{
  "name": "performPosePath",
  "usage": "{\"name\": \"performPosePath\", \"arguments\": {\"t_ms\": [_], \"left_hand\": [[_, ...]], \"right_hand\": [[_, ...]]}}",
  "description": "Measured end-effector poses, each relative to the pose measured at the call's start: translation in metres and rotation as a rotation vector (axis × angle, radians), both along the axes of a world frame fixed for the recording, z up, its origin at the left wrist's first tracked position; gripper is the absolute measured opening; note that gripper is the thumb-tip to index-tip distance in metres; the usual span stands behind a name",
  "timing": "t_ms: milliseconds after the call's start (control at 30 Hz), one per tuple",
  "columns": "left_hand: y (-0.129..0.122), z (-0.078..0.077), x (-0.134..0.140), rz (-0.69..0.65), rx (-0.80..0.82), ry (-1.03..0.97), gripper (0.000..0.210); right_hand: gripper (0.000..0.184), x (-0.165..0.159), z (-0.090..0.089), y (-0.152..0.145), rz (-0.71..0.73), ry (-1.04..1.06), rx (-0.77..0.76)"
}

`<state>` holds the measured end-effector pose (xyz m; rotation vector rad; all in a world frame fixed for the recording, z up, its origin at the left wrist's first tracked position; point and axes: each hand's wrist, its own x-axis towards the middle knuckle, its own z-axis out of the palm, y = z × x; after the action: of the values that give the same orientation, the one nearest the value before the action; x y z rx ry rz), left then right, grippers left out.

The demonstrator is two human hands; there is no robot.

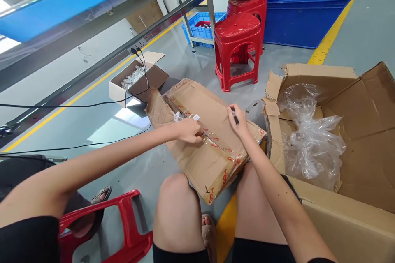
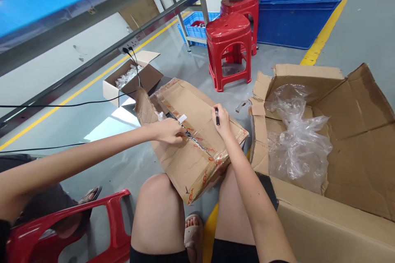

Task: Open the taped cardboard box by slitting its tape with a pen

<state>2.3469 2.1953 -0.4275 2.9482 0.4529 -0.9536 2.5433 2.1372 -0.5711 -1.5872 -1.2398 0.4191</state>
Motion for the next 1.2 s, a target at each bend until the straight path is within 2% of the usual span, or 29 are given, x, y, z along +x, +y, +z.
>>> {"name": "performPosePath", "arguments": {"t_ms": [100,200,367,433,567,700,833,933,1067,1133,1200], "left_hand": [[-0.018,0.025,-0.026,-0.063,0.049,-0.061,0.022],[-0.03,0.029,-0.035,-0.101,0.091,-0.064,0.023],[-0.029,0.004,-0.007,0.081,0.163,-0.076,0.041],[-0.025,-0.006,0.009,0.135,0.119,-0.041,0.046],[-0.025,-0.026,0.035,0.087,-0.035,-0.012,0.046],[-0.046,-0.045,0.062,0.028,-0.28,-0.034,0.046],[-0.067,-0.048,0.084,0.003,-0.304,0.044,0.055],[-0.074,-0.037,0.086,0.023,-0.286,0.075,0.052],[-0.089,-0.025,0.069,-0.014,-0.081,-0.056,0.05],[-0.097,-0.023,0.061,0.008,-0.027,-0.093,0.049],[-0.102,-0.022,0.057,0.046,-0.009,-0.097,0.051]], "right_hand": [[0.022,-0.006,-0.013,0.008,0.055,-0.128,-0.017],[0.025,-0.01,-0.016,0.009,0.085,-0.172,-0.033],[0.035,-0.002,0.002,-0.004,0.063,-0.048,0.013],[0.037,0.003,0.008,-0.009,0.033,0.032,0.019],[0.041,0.006,0.009,-0.011,-0.009,0.145,0.0],[0.044,0.009,0.005,-0.001,-0.066,0.257,0.005],[0.054,0.024,0.017,-0.004,-0.163,0.518,0.067],[0.057,0.035,0.042,-0.042,-0.188,0.624,0.133],[0.037,0.016,0.07,-0.129,-0.177,0.58,0.077],[0.027,-0.007,0.071,-0.164,-0.178,0.623,0.018],[0.024,-0.029,0.06,-0.185,-0.196,0.653,-0.039]]}}
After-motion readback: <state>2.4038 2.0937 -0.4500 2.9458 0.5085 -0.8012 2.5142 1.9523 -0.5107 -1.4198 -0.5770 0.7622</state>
